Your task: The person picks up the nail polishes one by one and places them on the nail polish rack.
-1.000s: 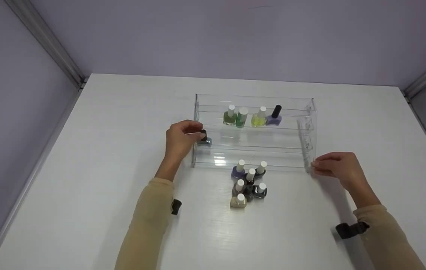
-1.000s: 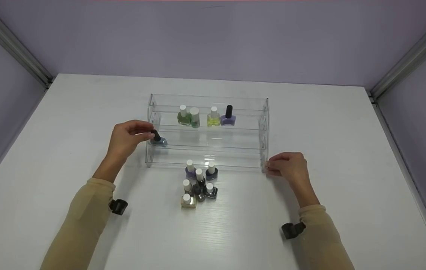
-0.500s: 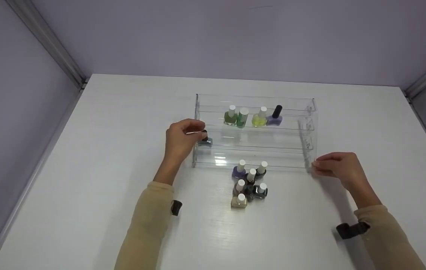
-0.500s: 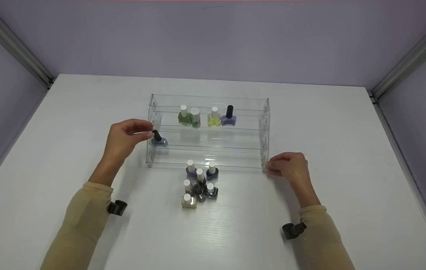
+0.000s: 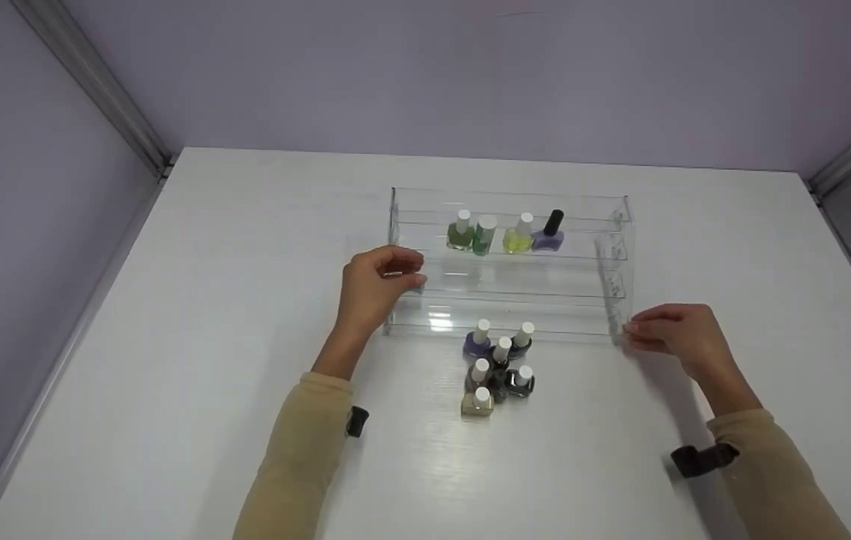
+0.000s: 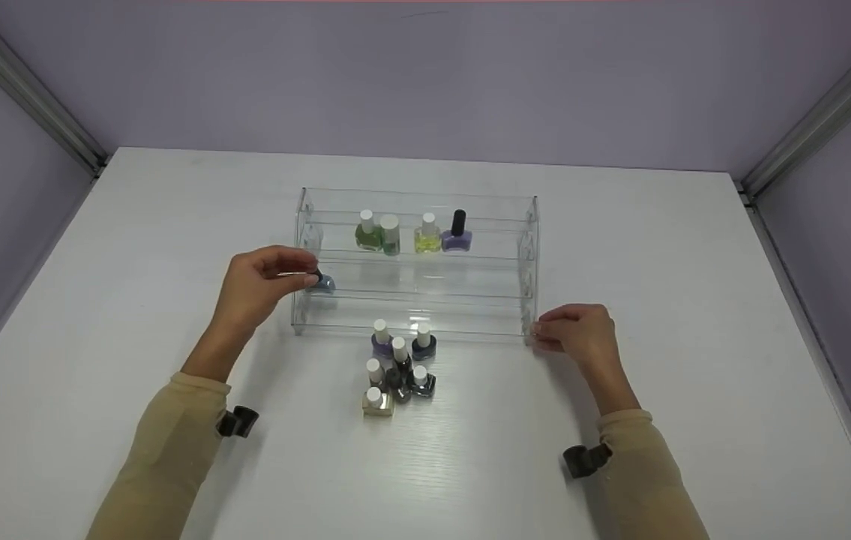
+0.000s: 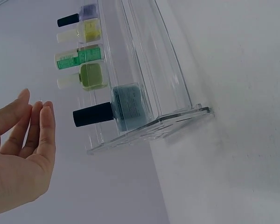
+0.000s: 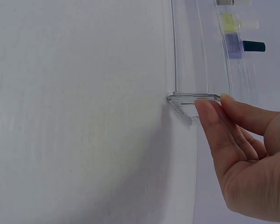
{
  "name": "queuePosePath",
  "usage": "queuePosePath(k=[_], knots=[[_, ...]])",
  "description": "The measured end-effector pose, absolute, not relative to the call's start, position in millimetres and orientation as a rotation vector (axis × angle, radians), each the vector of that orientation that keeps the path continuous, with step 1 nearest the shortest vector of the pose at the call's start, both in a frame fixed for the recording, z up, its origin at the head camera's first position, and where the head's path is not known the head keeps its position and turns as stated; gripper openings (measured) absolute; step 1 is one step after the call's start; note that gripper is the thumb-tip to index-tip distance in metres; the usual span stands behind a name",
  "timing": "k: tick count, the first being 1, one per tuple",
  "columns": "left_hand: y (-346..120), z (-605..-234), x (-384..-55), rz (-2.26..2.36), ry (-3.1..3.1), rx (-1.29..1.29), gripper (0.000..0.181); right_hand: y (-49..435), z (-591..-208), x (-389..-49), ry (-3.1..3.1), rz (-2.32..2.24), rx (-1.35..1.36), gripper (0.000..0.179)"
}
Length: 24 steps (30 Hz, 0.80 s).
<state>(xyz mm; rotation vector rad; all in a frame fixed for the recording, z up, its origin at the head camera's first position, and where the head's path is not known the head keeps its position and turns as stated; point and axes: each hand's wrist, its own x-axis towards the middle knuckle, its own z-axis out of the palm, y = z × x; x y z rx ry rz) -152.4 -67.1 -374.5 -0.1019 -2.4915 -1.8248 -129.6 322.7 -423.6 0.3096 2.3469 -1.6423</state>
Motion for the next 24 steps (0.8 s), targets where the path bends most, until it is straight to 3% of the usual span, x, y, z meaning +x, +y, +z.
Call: queuePosePath(k=[24], knots=[[-53, -392, -142, -1.866, -2.56, -0.275, 0.022, 322, -423, -130, 2.375, -1.588, 0.319, 0.036]])
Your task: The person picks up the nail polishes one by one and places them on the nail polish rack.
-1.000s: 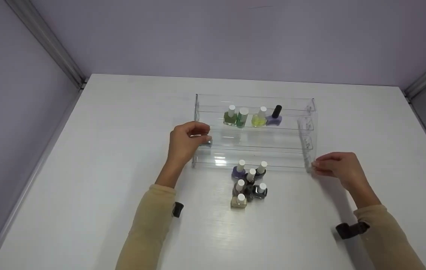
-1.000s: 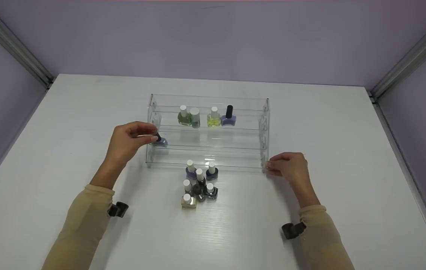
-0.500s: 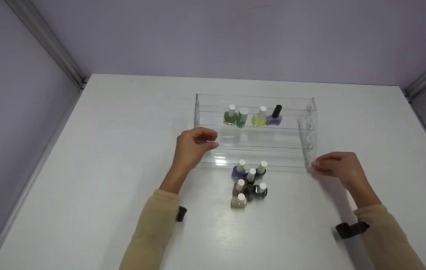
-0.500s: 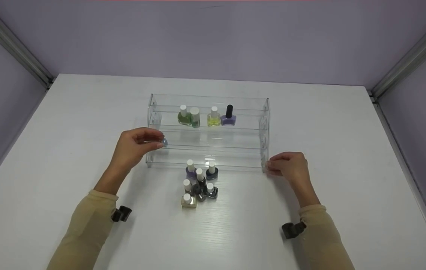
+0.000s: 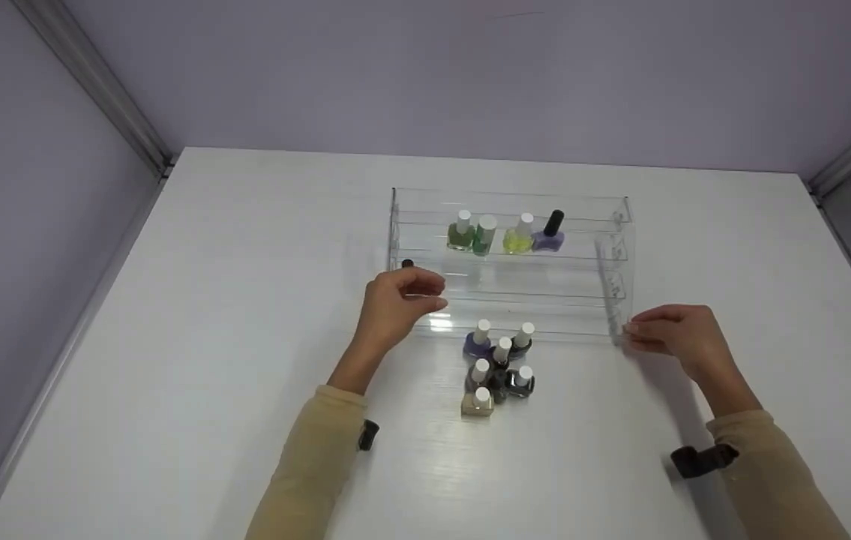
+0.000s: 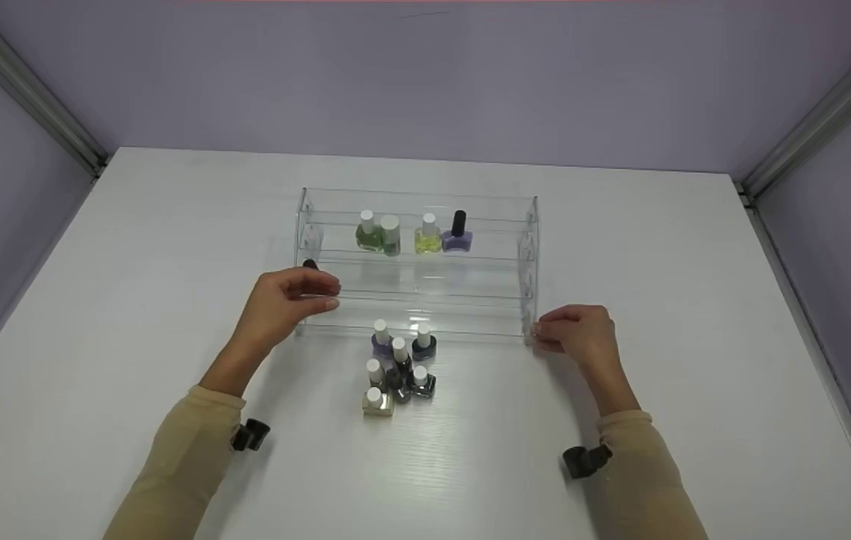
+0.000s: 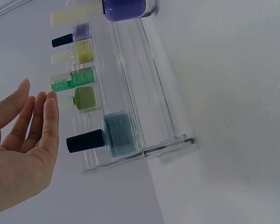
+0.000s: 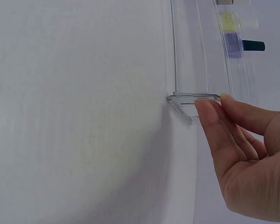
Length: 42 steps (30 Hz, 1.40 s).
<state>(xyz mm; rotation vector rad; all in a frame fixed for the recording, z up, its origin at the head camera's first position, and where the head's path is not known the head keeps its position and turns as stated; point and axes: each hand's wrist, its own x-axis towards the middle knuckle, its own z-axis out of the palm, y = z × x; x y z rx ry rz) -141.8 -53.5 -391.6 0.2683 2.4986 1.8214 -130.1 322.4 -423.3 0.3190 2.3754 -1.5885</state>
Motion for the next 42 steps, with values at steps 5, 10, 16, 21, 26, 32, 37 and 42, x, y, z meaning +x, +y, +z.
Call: queuePosePath(k=[5, 10, 16, 21, 26, 32, 37, 42], knots=[[-50, -394, -140, 1.798, 2.461, 0.258, 0.023, 322, -423, -130, 2.36, -1.617, 0.314, 0.036], [-46, -398, -139, 1.801, 2.414, 0.258, 0.024, 322, -423, -130, 2.359, -1.617, 0.316, 0.036], [-43, -403, -139, 1.803, 2.391, 0.284, 0.024, 323, -423, -130, 2.346, -1.631, 0.315, 0.038], [-40, -406, -139, 1.776, 2.39, 0.293, 0.023, 322, -423, -130, 2.334, -1.647, 0.322, 0.037], [-38, -407, -139, 1.764, 2.386, 0.312, 0.023, 322, -423, -130, 2.323, -1.679, 0.298, 0.034], [-35, -409, -140, 1.763, 2.381, 0.333, 0.022, 322, -424, -129, 2.334, -1.681, 0.267, 0.034], [-33, -410, -139, 1.746, 2.375, 0.339, 0.022, 322, -424, -130, 2.337, -1.674, 0.266, 0.034], [-31, -410, -138, 1.709, 2.375, 0.324, 0.023, 322, -424, -130, 2.337, -1.672, 0.274, 0.034]])
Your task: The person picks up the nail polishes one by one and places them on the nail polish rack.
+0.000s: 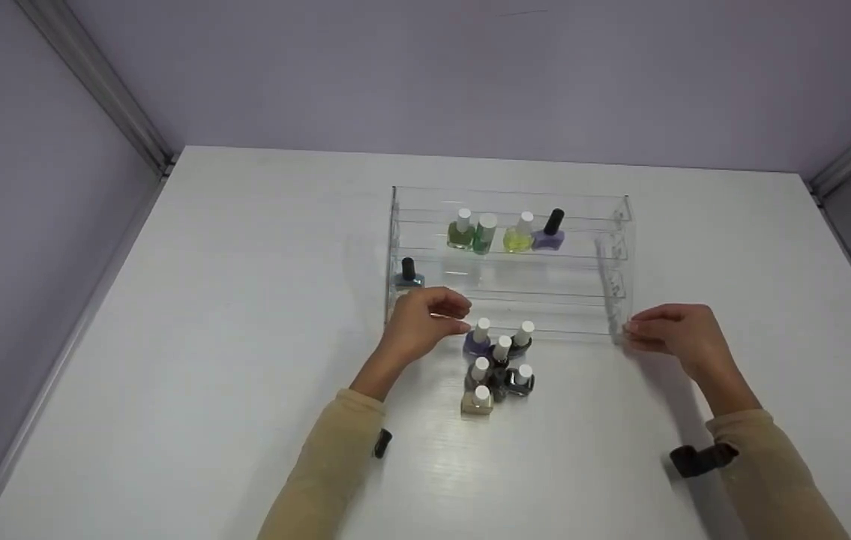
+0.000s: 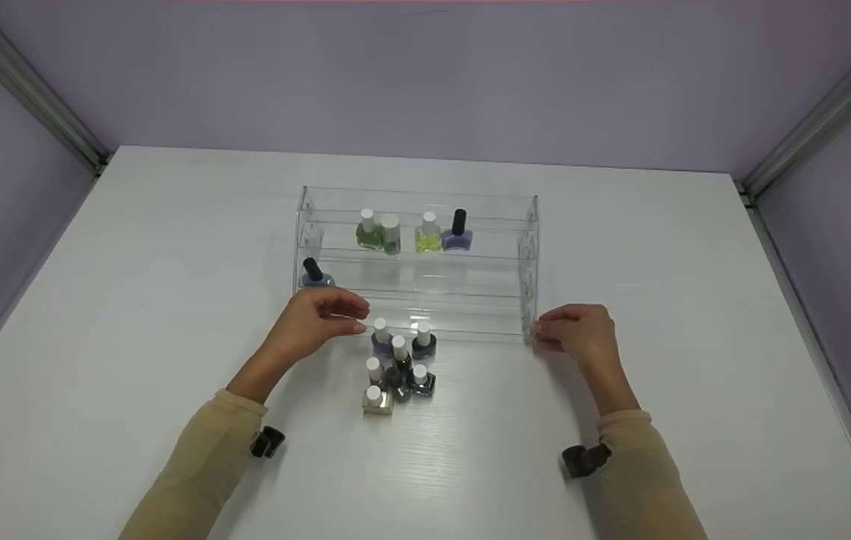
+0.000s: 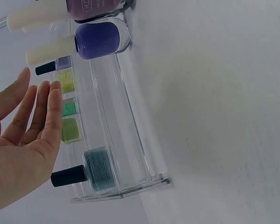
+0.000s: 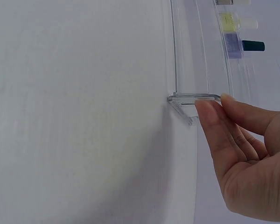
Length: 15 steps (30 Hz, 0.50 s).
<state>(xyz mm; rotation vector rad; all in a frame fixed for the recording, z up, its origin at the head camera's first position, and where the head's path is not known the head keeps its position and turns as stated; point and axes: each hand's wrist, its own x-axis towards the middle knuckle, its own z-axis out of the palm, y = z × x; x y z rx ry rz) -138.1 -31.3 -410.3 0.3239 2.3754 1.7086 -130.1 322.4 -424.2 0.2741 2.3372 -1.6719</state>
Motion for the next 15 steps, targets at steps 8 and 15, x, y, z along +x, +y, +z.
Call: queuePosePath(k=[8, 15], knots=[[-27.8, -411.2, -139.2, 1.706, 2.342, 0.294, 0.024, 321.8, -424.5, -130.6, 2.343, -1.674, 0.279, 0.035], [-26.1, -414.2, -138.9, 1.687, 2.355, 0.326, 0.024, 322.5, -425.0, -130.5, 2.346, -1.671, 0.269, 0.035]])
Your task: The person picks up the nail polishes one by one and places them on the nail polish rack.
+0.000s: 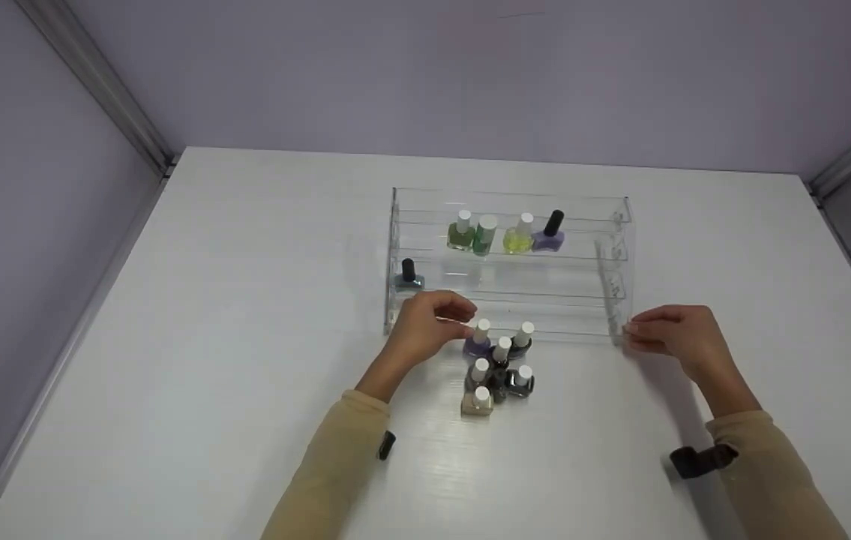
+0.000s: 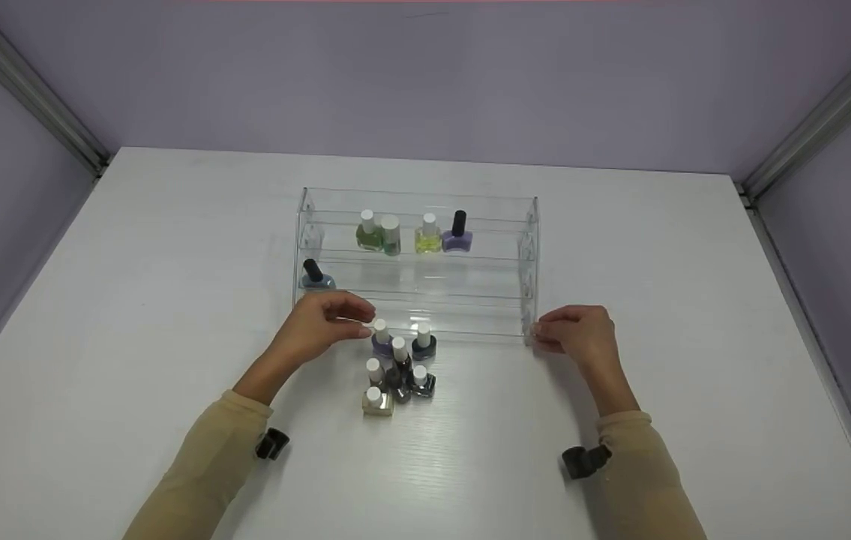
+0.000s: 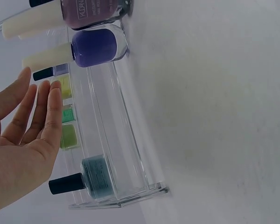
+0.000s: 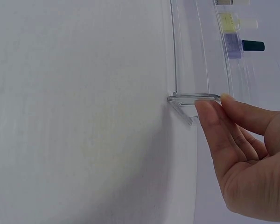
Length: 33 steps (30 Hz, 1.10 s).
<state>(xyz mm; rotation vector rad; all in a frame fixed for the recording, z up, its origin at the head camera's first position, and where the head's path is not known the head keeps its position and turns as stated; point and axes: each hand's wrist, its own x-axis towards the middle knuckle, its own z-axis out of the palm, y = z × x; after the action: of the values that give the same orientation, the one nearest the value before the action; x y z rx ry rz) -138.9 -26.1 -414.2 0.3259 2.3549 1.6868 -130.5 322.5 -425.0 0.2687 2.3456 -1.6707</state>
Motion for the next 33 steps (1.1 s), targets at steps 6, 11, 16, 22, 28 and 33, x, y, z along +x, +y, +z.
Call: queuePosePath(k=[6, 11, 16, 22, 28, 33], knots=[[-22.8, -415.7, -138.4, 1.674, 2.354, 0.342, 0.024, 322.3, -425.3, -130.3, 2.346, -1.664, 0.274, 0.036], [-21.2, -416.8, -138.0, 1.68, 2.346, 0.358, 0.023, 321.8, -425.5, -129.7, 2.347, -1.658, 0.288, 0.036], [-19.8, -416.9, -138.4, 1.684, 2.333, 0.36, 0.024, 322.2, -426.3, -129.5, 2.355, -1.665, 0.275, 0.036], [-18.4, -416.4, -138.6, 1.674, 2.315, 0.354, 0.024, 321.9, -427.1, -129.8, 2.355, -1.653, 0.276, 0.037], [-18.6, -417.0, -138.7, 1.681, 2.304, 0.364, 0.023, 322.0, -427.4, -130.8, 2.354, -1.659, 0.268, 0.035], [-19.2, -419.0, -139.0, 1.674, 2.304, 0.375, 0.021, 322.9, -427.7, -131.4, 2.353, -1.664, 0.269, 0.034]])
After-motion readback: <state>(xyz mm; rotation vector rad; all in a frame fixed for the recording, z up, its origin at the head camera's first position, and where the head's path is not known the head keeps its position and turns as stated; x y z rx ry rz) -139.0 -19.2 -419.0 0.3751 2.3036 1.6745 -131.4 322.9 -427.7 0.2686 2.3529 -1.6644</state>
